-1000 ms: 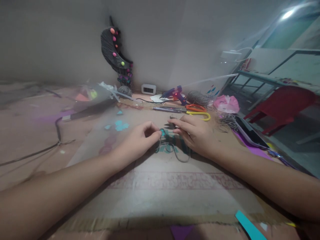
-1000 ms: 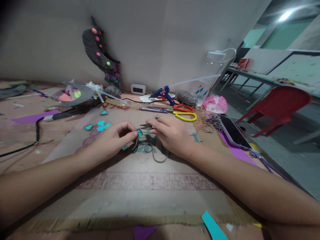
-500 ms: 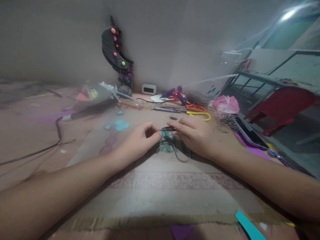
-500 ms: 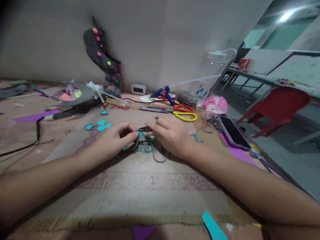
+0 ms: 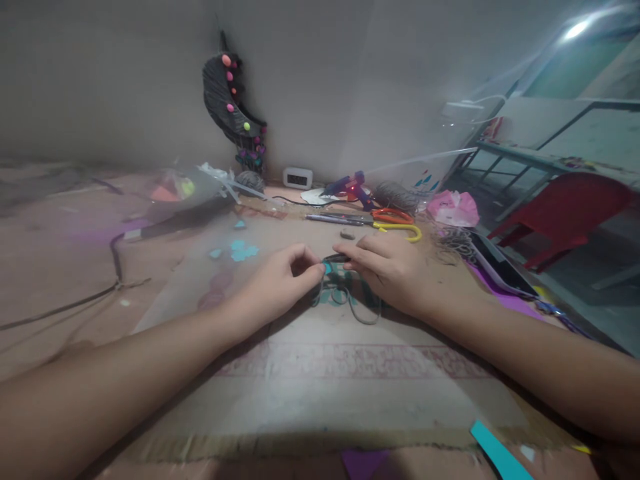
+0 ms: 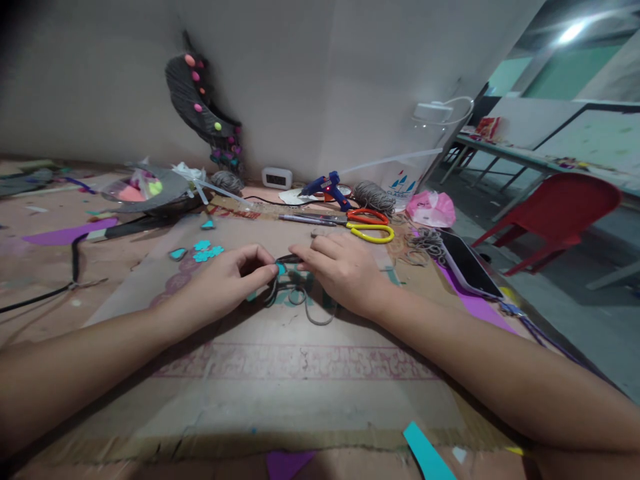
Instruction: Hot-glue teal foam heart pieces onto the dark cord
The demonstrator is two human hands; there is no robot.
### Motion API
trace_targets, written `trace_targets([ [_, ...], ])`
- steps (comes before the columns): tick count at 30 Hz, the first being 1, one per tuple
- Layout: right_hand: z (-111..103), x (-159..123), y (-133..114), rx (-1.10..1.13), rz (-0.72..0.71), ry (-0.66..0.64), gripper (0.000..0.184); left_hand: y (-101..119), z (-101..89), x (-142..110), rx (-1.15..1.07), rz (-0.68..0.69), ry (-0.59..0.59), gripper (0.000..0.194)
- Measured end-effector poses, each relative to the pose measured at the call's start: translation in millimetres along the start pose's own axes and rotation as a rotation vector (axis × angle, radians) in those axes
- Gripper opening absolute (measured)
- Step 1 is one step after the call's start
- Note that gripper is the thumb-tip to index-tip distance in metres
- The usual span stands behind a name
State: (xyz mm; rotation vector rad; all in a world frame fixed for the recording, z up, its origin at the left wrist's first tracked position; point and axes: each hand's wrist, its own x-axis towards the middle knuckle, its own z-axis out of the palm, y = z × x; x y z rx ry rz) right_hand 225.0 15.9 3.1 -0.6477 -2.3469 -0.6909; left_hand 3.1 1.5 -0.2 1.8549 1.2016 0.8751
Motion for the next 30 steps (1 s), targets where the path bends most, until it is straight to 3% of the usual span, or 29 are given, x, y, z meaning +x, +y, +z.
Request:
trace_targets([
  [9,2.9,-0.9,0.9,0.004,0.008,0.011,0.024,2.2,-0.5,-0.2,-0.023,0.002,-0.015,0.013],
  [17,-0.3,0.3,0.3,0.179,0.237,-0.037,0.029,0.1,0.2,1.0,-0.056,-0.022,-0.02,0.018],
  [30,3.7,-1.0,-0.6,0.055,0.084,-0.001,0.024,0.9,0.0,0.9,-0.056,-0.024,-0.005,0.016],
])
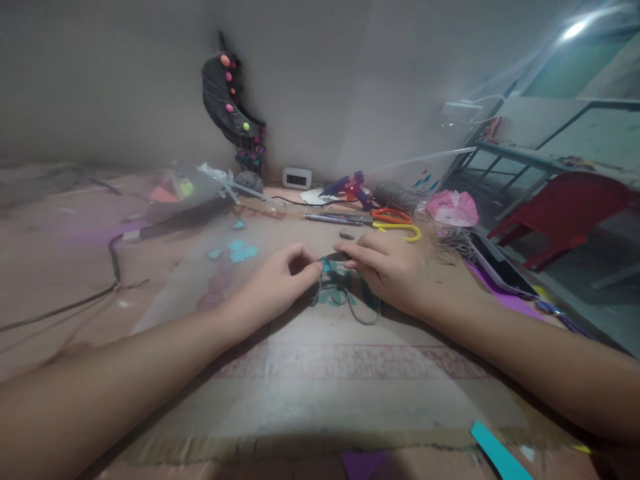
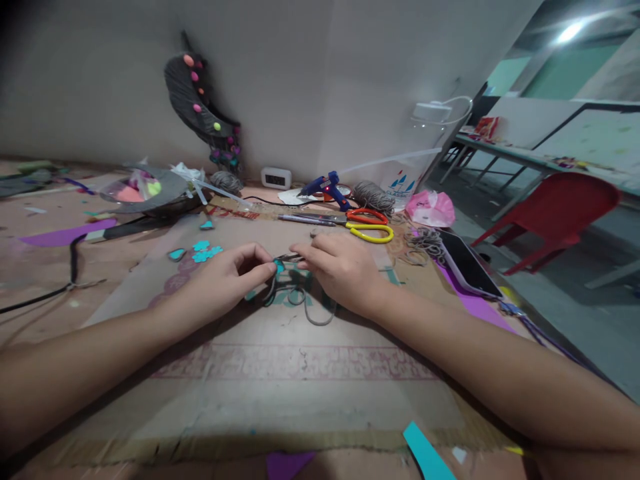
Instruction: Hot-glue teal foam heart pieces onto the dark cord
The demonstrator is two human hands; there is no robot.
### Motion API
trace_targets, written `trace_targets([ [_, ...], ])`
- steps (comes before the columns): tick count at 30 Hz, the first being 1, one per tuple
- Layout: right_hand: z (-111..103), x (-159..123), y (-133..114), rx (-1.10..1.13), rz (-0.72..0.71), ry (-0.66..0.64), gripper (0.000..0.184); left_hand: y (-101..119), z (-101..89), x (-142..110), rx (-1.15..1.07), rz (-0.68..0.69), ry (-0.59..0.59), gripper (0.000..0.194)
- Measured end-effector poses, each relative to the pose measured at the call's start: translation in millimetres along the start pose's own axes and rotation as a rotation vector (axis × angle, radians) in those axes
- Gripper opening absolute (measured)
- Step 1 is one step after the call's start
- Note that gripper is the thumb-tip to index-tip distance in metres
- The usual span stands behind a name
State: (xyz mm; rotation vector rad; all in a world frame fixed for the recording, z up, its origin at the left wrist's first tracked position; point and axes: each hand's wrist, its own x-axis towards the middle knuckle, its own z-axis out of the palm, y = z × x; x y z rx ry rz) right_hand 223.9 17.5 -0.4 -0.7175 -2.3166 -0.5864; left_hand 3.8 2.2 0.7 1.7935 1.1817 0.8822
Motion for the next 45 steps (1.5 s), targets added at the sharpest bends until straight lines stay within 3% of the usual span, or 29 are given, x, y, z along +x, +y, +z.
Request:
trace_targets([
  [25,-0.4,0.2,0.0,-0.024,-0.04,-0.002,0.025,2.4,0.1,-0.3,0.021,0.003,0.0,0.016],
  [45,-2.6,-0.2,-0.2,0.043,0.066,-0.058,0.03,-0.2,-1.2,0.2,-0.008,-0.001,0.007,0.017],
])
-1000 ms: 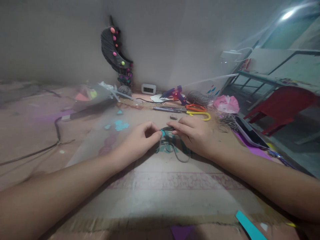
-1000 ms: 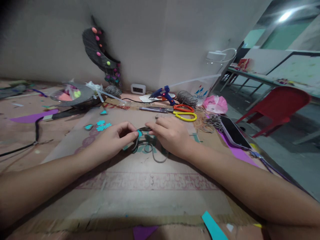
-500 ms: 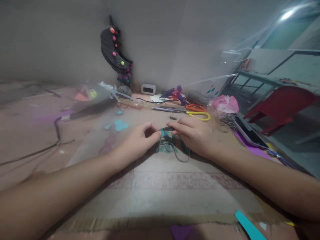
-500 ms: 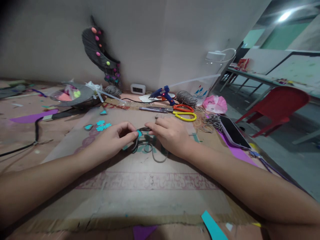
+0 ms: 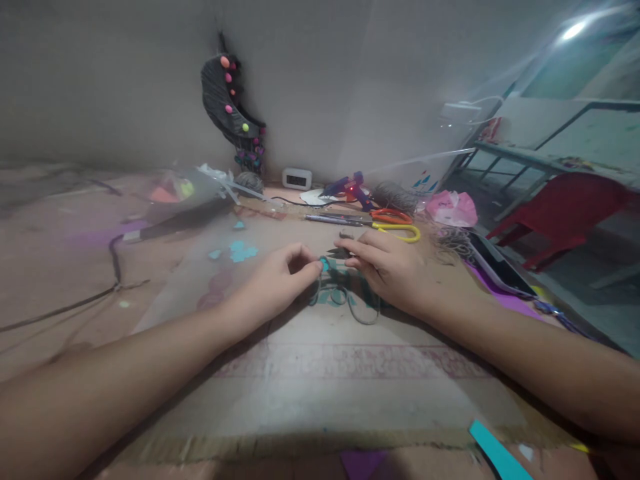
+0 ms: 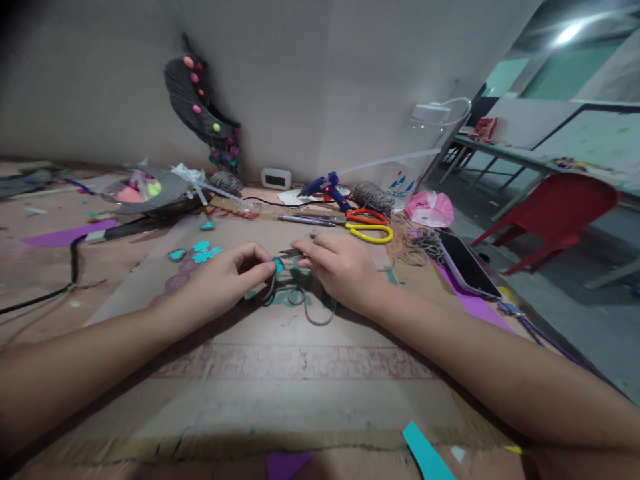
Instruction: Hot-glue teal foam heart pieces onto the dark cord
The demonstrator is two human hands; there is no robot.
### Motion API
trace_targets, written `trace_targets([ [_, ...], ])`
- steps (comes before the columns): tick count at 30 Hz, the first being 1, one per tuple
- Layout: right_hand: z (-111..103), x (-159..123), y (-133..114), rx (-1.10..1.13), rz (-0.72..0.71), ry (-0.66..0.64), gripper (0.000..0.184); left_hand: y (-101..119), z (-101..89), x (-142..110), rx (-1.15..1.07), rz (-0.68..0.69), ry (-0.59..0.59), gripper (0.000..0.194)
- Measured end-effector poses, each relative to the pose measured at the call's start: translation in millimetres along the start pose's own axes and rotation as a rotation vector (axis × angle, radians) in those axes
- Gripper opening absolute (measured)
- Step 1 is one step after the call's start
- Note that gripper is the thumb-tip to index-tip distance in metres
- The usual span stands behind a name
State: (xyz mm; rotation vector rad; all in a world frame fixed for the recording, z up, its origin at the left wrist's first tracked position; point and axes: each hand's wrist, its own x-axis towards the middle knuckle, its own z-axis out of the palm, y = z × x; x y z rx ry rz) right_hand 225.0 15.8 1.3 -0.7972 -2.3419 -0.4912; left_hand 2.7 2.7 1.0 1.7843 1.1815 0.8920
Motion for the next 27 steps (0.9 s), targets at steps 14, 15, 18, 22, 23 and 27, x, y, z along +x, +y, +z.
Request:
trace_targets([
  [14,-5.4,2.9,-3.2,-0.012,0.007,-0.034,0.03,-5.8,2.0,3.1,-0.141,-0.043,-0.002,0.019],
  [15,-3.5,2.1,-2.1,0.001,0.034,-0.036,0.031,-5.6,1.8,3.2,-0.133,-0.039,-0.002,0.02],
  [18,6.9,-2.4,5.8,0.047,0.155,-0.058,0.035,-6.1,1.0,3.7,-0.094,0.001,-0.005,0.023],
  [22,18.5,-5.2,17.6,0.153,0.25,-0.086,0.044,-8.2,0.5,4.2,-0.069,0.04,-0.011,0.025],
  [23,18.1,-3.7,17.8,0.189,0.273,-0.065,0.041,-8.4,0.4,4.2,-0.066,0.041,-0.015,0.025],
  [27,4.5,9.2,2.2,0.366,0.39,-0.015,0.017,-6.8,0.7,3.2,-0.058,0.045,-0.017,0.025],
])
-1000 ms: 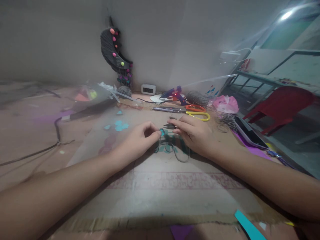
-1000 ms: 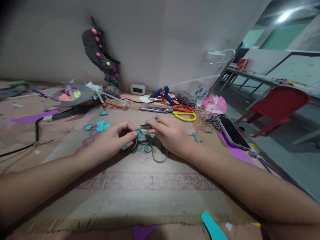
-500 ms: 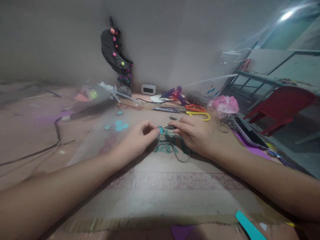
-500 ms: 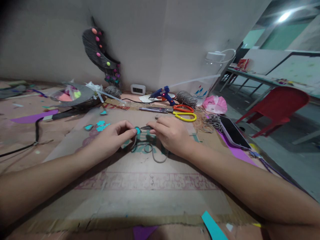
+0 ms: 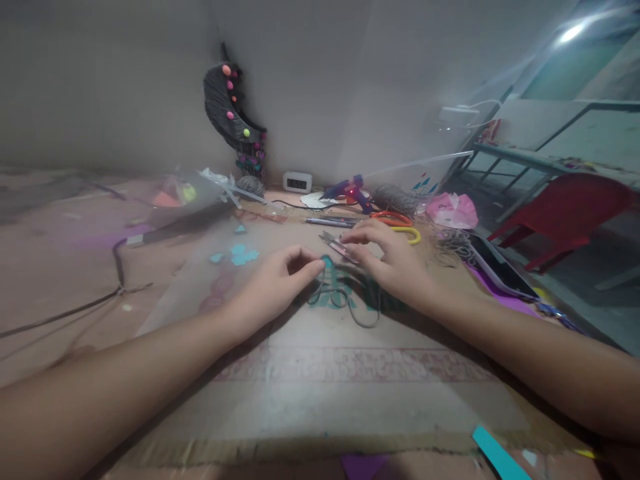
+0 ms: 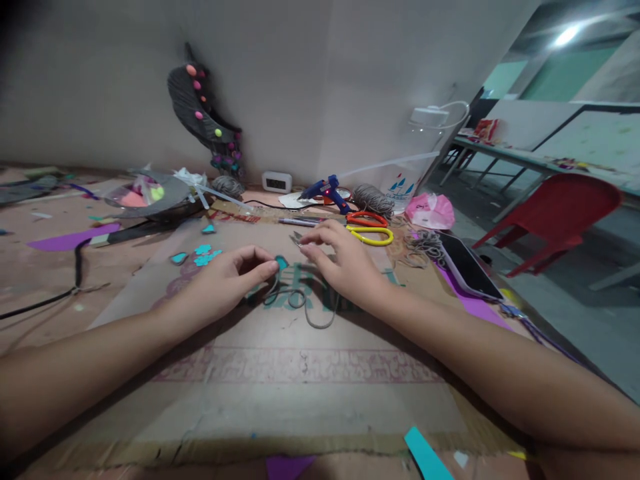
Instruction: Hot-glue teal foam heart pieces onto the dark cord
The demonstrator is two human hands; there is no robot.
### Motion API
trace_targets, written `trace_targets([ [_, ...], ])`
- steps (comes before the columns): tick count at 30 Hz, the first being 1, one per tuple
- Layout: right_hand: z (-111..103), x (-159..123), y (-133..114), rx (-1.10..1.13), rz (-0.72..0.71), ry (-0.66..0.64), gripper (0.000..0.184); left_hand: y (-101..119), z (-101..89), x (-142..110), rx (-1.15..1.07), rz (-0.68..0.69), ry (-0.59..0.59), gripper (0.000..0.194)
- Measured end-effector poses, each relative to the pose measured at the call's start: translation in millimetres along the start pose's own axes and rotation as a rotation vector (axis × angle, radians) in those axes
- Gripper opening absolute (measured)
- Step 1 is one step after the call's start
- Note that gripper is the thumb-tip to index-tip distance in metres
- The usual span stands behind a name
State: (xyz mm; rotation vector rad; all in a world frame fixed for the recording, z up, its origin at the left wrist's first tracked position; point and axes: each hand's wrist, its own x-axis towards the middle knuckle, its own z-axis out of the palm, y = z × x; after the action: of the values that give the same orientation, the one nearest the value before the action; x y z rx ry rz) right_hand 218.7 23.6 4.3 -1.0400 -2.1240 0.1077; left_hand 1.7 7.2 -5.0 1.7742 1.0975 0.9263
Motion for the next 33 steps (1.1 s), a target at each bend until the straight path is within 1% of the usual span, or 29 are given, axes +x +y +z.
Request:
trace_targets([
  [3,-0.5,-0.8,-20.5,0.129,0.096,-0.106,0.014,3.8,0.7,-1.3,0.005,0.006,0.003,0.024],
  [5,3.0,-3.2,-26.3,0.206,0.136,-0.145,0.015,5.6,1.2,-2.0,0.013,0.008,-0.007,0.022],
  [8,9.8,-7.0,-23.6,0.337,0.227,-0.178,0.02,5.1,1.7,-2.2,0.026,0.024,-0.032,0.023],
  [12,14.9,-9.0,-14.7,0.49,0.327,-0.186,0.026,3.3,1.6,-2.1,0.021,0.039,-0.017,0.027],
  [15,14.9,-9.0,-13.1,0.486,0.357,-0.171,0.028,6.7,1.4,-3.9,0.042,0.041,-0.033,0.024],
  [19,12.6,-8.4,-16.5,0.435,0.363,-0.152,0.027,11.5,1.8,-6.7,0.159,0.028,-0.085,0.02],
  [21,11.9,-8.0,-18.0,0.411,0.372,-0.155,0.027,11.6,1.9,-6.8,0.178,0.029,-0.078,0.021],
  [26,12.2,-7.1,-18.0,0.381,0.376,-0.168,0.027,9.2,1.5,-4.6,0.07,0.045,0.003,0.023],
  [30,12.6,-7.0,-17.3,0.388,0.354,-0.161,0.025,6.9,1.5,-3.9,0.017,0.018,0.019,0.022],
  [33,11.9,-7.2,-18.4,0.403,0.379,-0.161,0.025,4.3,1.2,-3.9,-0.013,-0.01,0.042,0.023],
])
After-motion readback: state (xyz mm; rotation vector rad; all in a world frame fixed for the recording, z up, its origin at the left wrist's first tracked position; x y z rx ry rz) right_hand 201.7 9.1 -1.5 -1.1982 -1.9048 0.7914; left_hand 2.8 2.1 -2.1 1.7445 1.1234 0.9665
